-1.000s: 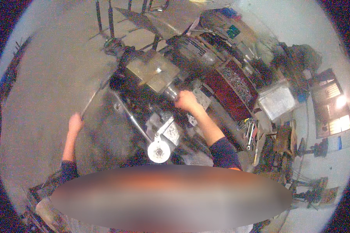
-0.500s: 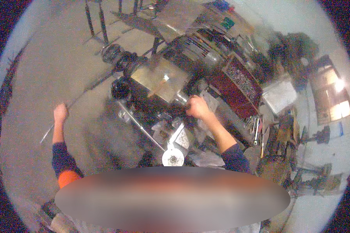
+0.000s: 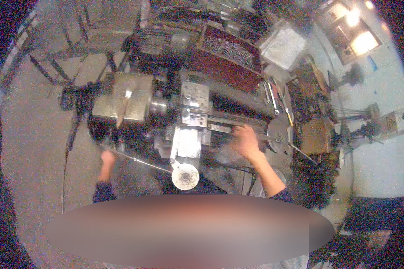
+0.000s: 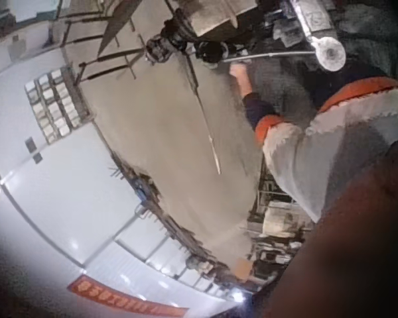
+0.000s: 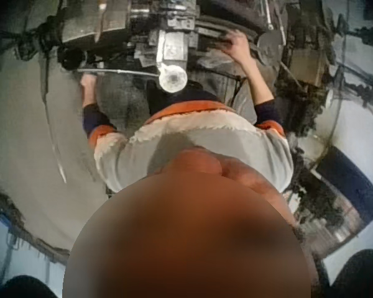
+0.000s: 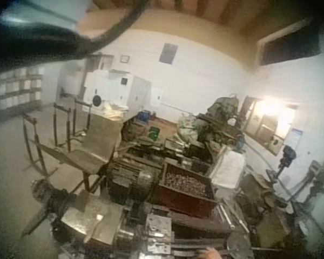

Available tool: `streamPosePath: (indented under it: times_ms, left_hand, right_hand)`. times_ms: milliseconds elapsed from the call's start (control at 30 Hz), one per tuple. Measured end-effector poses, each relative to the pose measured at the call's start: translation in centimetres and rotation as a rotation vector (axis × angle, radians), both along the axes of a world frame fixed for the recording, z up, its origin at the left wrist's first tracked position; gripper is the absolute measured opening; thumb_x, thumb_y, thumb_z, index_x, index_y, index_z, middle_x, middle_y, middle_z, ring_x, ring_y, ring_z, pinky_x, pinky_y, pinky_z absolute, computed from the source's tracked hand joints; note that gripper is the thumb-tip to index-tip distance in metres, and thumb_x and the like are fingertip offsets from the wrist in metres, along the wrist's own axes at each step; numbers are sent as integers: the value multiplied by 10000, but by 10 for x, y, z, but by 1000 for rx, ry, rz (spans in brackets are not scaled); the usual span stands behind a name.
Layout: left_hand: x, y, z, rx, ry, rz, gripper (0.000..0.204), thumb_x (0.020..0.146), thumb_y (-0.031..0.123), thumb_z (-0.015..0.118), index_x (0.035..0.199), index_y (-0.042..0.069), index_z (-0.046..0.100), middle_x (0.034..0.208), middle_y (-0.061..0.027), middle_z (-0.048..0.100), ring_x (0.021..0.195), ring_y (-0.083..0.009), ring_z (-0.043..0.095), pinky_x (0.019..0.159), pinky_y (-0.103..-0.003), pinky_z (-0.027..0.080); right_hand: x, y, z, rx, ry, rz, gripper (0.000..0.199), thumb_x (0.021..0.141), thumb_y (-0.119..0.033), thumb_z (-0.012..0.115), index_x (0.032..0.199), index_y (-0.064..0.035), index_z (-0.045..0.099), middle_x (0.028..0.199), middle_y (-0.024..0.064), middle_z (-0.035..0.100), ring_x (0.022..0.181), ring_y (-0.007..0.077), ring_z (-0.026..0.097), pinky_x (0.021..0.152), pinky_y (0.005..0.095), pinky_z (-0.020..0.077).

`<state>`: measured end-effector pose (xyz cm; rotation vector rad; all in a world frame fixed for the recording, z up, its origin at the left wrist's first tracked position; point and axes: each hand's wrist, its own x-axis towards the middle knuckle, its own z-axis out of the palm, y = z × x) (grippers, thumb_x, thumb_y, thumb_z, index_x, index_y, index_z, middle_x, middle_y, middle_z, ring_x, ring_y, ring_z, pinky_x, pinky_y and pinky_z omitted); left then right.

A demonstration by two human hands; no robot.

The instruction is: The person operates a metal lathe, repeatedly inserting small metal rods into the chuck, machining them, and removing the finished pieces. The person places the finished pieces into a metal basket on the floor.

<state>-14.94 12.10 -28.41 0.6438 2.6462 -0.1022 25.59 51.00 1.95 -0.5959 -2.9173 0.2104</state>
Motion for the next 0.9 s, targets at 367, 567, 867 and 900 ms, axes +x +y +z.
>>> streamPosePath:
  times_ms: [367,567,867,900]
  left_hand:
    - [41,-7,65,449,265,134,374,731,257,625,981,-11,551,825,-166,611,727,-273,615,633,-386,486]
    - [83,7,140,1148,-225,697,336,851,236,519,1037,-43,523,728,-125,599,527,-178,596,463,-254,461]
    - [85,46,120,1247,-83,958,316,790,255,588,876,-44,532,702,-123,574,474,-191,544,405,-296,463]
    - [93,65,131,1199,-174,956,241,786,192,576,829,-39,521,661,-128,568,444,-201,539,387,-304,461]
  right_hand:
    - [225,162,-52,-29,-195,-744,441,572,-165,667,997,-72,599,936,149,611,886,311,575,770,373,454]
    - [329,255,-97,-44,-780,-913,551,656,-326,664,1112,-59,509,1051,152,570,997,291,532,816,371,449]
    - [426,252,-186,-60,-473,-1039,249,663,-218,585,795,-8,602,830,197,614,817,355,588,688,412,481]
    - [418,228,-173,-74,-439,-1039,270,645,-226,596,798,-3,601,844,203,613,842,359,585,696,411,483]
